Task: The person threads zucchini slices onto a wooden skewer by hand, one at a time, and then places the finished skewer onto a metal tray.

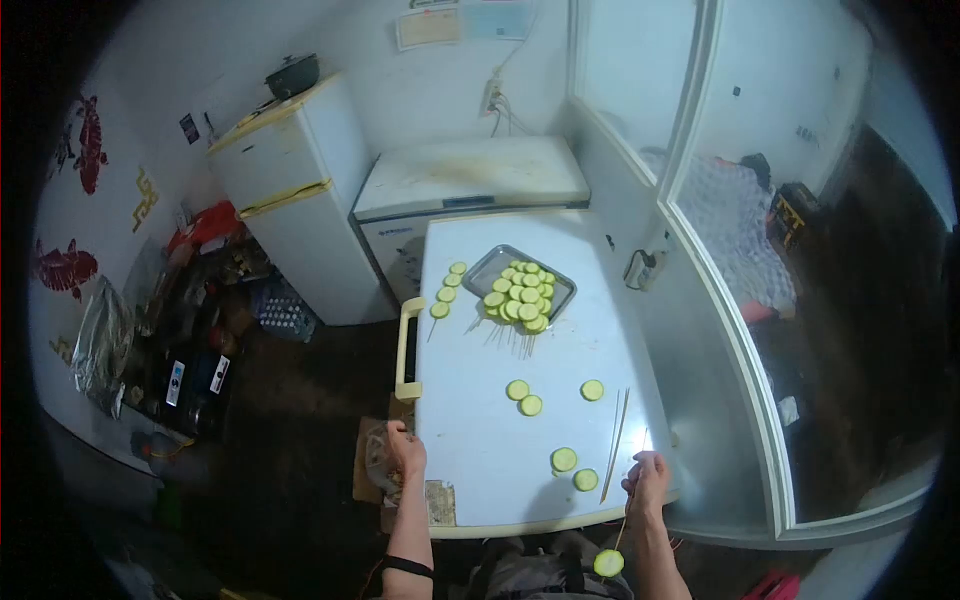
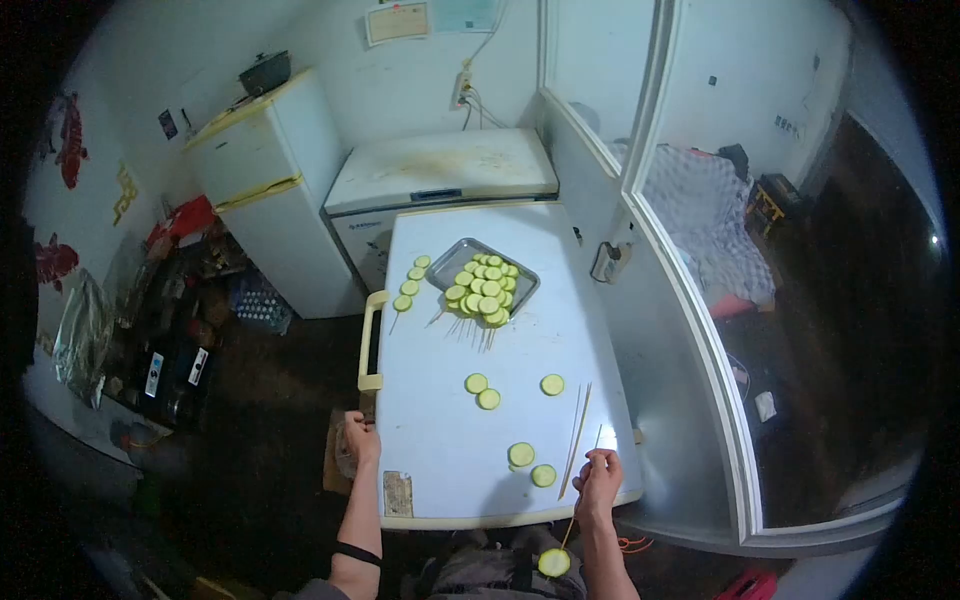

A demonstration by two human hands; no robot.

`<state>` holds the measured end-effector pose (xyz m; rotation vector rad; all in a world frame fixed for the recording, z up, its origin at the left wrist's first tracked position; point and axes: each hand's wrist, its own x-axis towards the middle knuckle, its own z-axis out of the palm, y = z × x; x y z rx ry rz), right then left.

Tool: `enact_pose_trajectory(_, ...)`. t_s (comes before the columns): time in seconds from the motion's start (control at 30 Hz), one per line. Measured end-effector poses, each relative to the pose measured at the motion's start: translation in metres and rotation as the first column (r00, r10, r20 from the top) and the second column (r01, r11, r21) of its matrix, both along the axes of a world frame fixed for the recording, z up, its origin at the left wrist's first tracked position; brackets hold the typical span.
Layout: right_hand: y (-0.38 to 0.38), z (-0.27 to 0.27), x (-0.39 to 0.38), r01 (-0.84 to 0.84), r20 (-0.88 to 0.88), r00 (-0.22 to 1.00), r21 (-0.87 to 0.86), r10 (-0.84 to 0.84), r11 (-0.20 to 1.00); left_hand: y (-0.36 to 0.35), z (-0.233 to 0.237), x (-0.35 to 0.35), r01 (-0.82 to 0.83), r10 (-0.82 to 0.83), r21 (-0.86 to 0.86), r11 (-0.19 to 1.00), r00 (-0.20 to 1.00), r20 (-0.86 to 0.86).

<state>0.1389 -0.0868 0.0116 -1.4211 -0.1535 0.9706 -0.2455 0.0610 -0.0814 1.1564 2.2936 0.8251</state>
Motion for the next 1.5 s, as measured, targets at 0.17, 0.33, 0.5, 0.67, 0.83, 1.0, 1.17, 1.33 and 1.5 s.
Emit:
enact_pose_trajectory(0.17,-0.007,-0.01,0.022,-0.034,-0.096,0.995,0.0,0.034,0.999,0.022,-0.024,0.089,0.373,-0.391,0.169,0.912,0.916,0.09)
enact_pose_trajectory(0.33,-0.014,-0.021,0.034,-0.035,-0.109,0.994,-0.036,0.031,0.999,0.033,-0.01,0.202,0.469,-0.466,0.009,0.883,0.879,-0.101)
enact_pose_trajectory(0.5,-0.026,-0.016,0.049,-0.06,-0.144,0.988,-0.087,0.047,0.994,0.045,-0.036,0.243,0.426,-0.427,-0.05,0.903,0.881,-0.206)
enact_pose_trajectory(0.67,-0.028,-0.012,0.064,-0.048,-0.155,0.987,-0.102,0.031,0.994,0.06,-0.056,0.234,0.361,-0.363,0.062,0.93,0.932,0.012)
enact_pose_trajectory(0.83,0.005,-0.002,0.045,-0.115,-0.168,0.979,0.005,0.114,0.993,0.035,0.024,0.221,0.24,0.117,-0.02,0.971,-0.397,0.91)
enact_pose_trajectory(1.0,0.037,0.047,-0.014,-0.298,-0.201,0.925,0.15,0.324,0.943,-0.003,0.063,0.23,0.107,0.041,0.032,0.994,-0.614,0.788)
enact_pose_trajectory(1.17,0.025,0.061,-0.072,-0.427,-0.149,0.882,0.148,0.447,0.892,-0.016,0.081,0.229,-0.008,0.151,-0.206,0.979,-0.655,0.74)
enact_pose_trajectory(1.33,0.015,0.049,-0.094,-0.493,-0.067,0.862,0.112,0.502,0.863,-0.017,0.066,0.213,0.029,0.114,-0.125,0.992,-0.642,0.758)
enact_pose_trajectory(1.5,0.012,0.046,-0.103,-0.505,0.005,0.861,0.128,0.508,0.854,-0.022,0.072,0.209,0.011,0.106,-0.125,0.992,-0.615,0.782)
